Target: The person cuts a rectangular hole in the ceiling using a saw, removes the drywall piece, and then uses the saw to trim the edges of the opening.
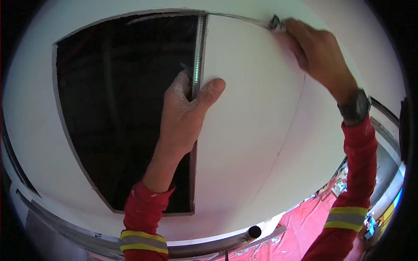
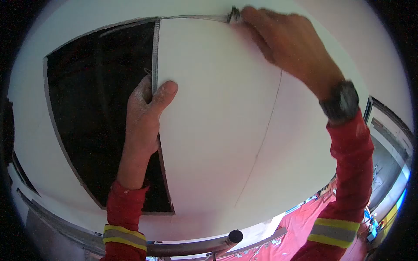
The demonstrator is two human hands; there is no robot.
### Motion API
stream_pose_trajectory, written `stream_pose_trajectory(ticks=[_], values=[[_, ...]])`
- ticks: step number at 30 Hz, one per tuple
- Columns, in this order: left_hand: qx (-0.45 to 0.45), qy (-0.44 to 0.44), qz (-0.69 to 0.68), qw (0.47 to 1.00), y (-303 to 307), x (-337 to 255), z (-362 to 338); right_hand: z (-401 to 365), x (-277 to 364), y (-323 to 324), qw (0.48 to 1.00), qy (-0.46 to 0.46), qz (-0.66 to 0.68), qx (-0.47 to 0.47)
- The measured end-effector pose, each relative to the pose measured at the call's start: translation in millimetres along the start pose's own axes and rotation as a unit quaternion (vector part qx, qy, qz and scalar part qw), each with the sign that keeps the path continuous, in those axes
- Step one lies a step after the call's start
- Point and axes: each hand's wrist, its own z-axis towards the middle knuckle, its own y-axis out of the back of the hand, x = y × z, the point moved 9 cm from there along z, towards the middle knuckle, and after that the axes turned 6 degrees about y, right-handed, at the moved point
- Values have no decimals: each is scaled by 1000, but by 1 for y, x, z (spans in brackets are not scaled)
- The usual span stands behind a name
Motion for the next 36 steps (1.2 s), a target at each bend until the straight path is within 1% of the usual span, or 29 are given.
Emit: stream_pose_trajectory(ticks=[2, 3, 5, 8, 11, 15, 17, 20, 21, 23, 26, 29, 30, 33, 34, 36], values=[[-2, -4, -17, 1000, -2, -3, 0, -20, -2, 2, 999, 38, 12, -30], [0, -7, -18, 1000, -2, -3, 0, -33, -16, 7, 998, 43, -13, -32], [6, -18, -12, 1000, -1, -3, 1, -58, -41, 3, 1000, -14, 23, 4], [3, -1, -19, 1000, -4, -3, -2, -47, -48, -2, 997, -64, 35, -22], [-5, 6, -13, 1000, -2, -6, -3, -52, -42, -4, 1000, 8, 25, -14], [-20, 3, -6, 1000, 0, -5, -2, -51, -31, -2, 999, 40, -4, -23], [-2, -12, 6, 1000, -1, -3, 3, -42, -16, -5, 997, 67, -9, -39], [-5, 4, -15, 1000, -6, -3, -2, -6, -13, -2, 998, 31, -40, -33], [-13, 3, -33, 999, -7, -7, 0, -8, -14, 0, 997, 45, -40, -43], [-5, 7, -26, 1000, -4, -4, 0, -31, -15, 2, 996, 57, -35, -59], [-3, 3, -19, 1000, -3, -7, 1, -37, -27, 3, 999, 26, 6, -21], [-2, 10, -34, 999, -9, -7, -2, 16, 9, 2, 999, 34, -29, -16], [-5, 12, -44, 999, -8, -8, -2, 11, 10, 1, 998, 55, 4, -16], [20, 5, -8, 1000, -3, -2, 2, -29, -21, 14, 996, 48, 24, -70], [8, -2, -11, 1000, -2, -4, 3, -39, -29, 7, 999, 10, 34, -4], [0, 1, -4, 1000, -6, -9, -2, -37, -31, -1, 1000, -11, 14, -12]])
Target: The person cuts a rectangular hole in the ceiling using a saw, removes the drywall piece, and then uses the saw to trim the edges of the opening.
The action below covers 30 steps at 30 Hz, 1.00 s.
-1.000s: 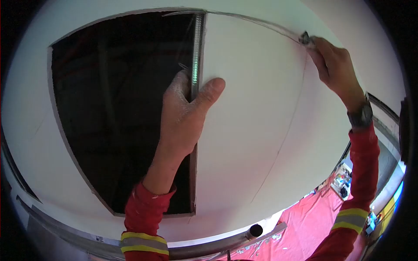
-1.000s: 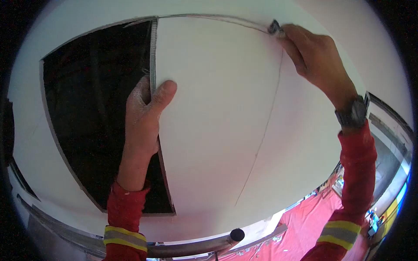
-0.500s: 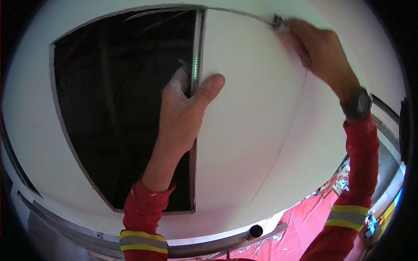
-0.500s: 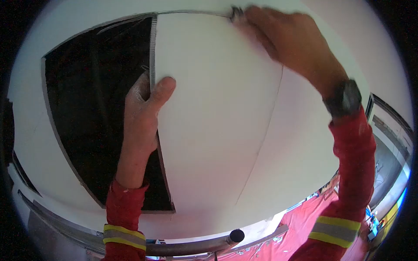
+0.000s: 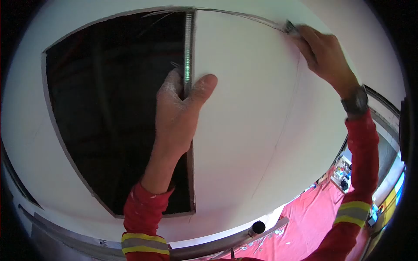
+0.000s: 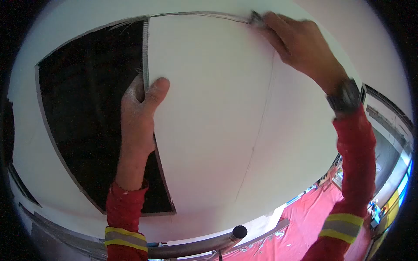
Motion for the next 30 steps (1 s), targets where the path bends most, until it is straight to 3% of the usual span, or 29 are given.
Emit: stream_pose_trajectory(ticks=[5, 7, 8, 12, 18, 21, 22, 23, 25, 28, 30], values=[[0, 6, -11, 1000, 5, 10, -1, -6, 19, 1, 998, 44, -4, -39], [-2, 10, -2, 1000, 4, 12, -2, -14, 0, 5, 1000, 24, -2, -9], [-6, 6, -7, 1000, 3, 10, -2, -17, 6, 10, 997, 69, 5, -34], [0, 0, -11, 1000, 1, 4, 0, -10, -7, 1, 999, 30, 7, -32], [-10, 11, -41, 999, -2, 5, -5, -17, 1, 1, 994, 90, 23, -55], [5, 0, -33, 999, 0, 8, -2, -7, -13, 0, 996, 86, 2, -35], [9, -3, -25, 1000, 0, 6, -1, -9, -28, -8, 998, 6, 53, 17], [13, -5, -17, 1000, 0, 6, 1, -9, -30, -7, 999, 2, 51, 12], [15, -4, -12, 1000, -2, 5, 2, -6, -25, -3, 999, -13, 49, 0], [7, 1, -29, 1000, -5, 5, 0, 12, 31, -7, 997, 73, 10, 19], [4, 7, -47, 999, -6, 3, 0, 22, 25, -4, 999, 35, -11, 8]])
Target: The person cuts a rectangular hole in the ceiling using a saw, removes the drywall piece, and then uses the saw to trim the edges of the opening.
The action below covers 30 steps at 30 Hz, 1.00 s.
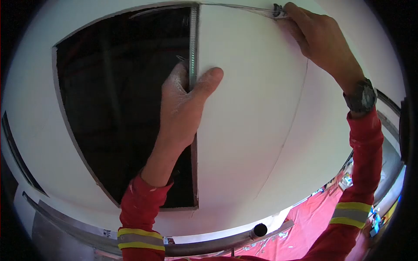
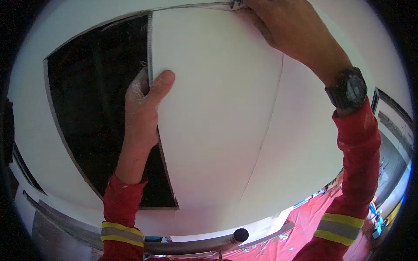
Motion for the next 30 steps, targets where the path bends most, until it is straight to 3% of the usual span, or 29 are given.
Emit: stream_pose_trajectory(ticks=[2, 5, 8, 11, 14, 16, 17, 23, 25, 28, 30], values=[[1, -13, 19, 1000, 4, -2, 3, 4, -8, 2, 999, -31, -9, 8], [13, -4, 34, 999, 4, 6, 2, 32, 21, 10, 1000, 21, -10, 4], [18, -7, 27, 999, 4, 4, 1, 48, 9, -9, 985, -24, -4, 172], [11, -3, 11, 1000, 3, 4, 0, 18, 15, 15, 995, 80, -10, -61], [9, -6, 18, 1000, 6, 4, 3, -51, -33, 2, 998, -31, -6, 63], [1, -5, 15, 1000, 6, 6, 2, -91, -60, 4, 994, -79, -44, 62], [-6, 0, 6, 1000, 3, 5, -1, -117, -85, -2, 970, -187, 0, 154], [6, -10, 24, 1000, 9, 9, 4, -185, -82, 31, 976, -165, -19, 141], [8, -10, 24, 1000, 8, 7, 3, -181, -82, 38, 969, -196, -18, 146], [2, -20, 20, 1000, 4, 0, 2, -167, -62, 46, 978, -194, 13, 72], [1, -32, 41, 999, 7, 4, 5, -138, -40, 41, 979, -176, 28, 99]])
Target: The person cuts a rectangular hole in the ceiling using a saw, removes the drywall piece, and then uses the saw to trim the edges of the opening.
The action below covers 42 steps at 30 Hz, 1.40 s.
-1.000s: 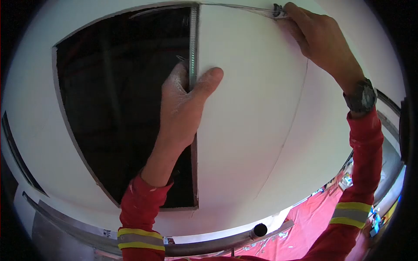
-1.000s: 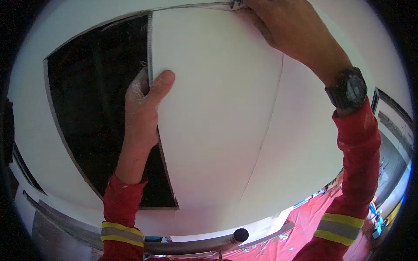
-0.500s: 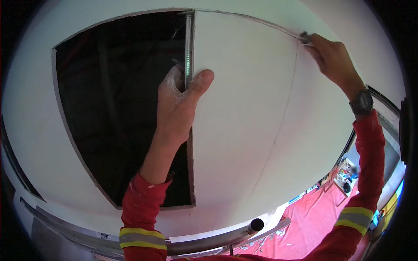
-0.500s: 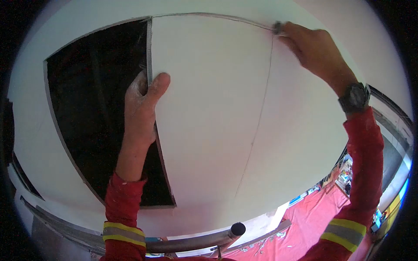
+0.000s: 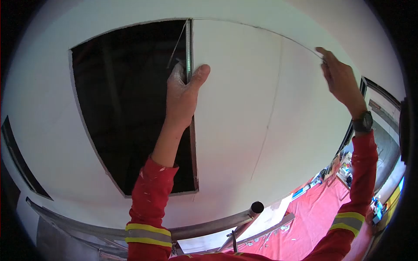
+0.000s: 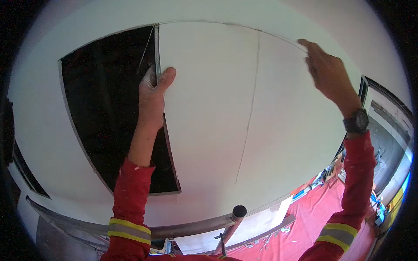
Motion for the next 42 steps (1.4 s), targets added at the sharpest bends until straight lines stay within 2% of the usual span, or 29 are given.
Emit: stream_pose_trajectory(ticks=[3, 4, 7, 8, 11, 15, 18, 30, 33, 36, 37, 39, 42], values=[[4, 17, 14, 1000, 0, -3, -2, 41, 45, 1, 998, 1, -58, 31], [9, 25, 13, 1000, -1, -3, -4, 56, 57, 1, 996, 57, -64, -23], [8, 27, 14, 1000, -1, -2, -4, 79, 71, 1, 980, 79, -172, 54], [3, 13, 19, 1000, -1, 1, -2, 80, 77, 20, 978, 109, -170, 48], [-20, -21, 19, 999, -1, -3, 1, 79, 70, 55, 975, -27, -160, 154], [-4, 43, 33, 999, 2, 2, -9, 120, 131, 52, 982, 151, -110, -27], [-13, -16, 49, 999, 2, -6, -8, 149, 145, 40, 982, 161, -80, -48], [-24, -20, 59, 998, 1, -8, -12, 166, 144, 6, 982, 108, -132, 77], [-16, -34, 71, 997, 2, -5, -9, 161, 144, 6, 978, 156, -136, 33], [-25, -35, 77, 996, 4, -6, -11, 125, 92, -4, 963, 141, -193, 124], [-33, -26, 75, 996, 5, -3, -16, 95, 63, -13, 923, 166, -286, 195], [-49, -37, 67, 996, 3, -9, -12, 79, 35, -11, 938, 72, -273, 199], [-13, -19, 78, 997, 3, -10, -9, 102, 89, 21, 968, 65, -205, 129]])
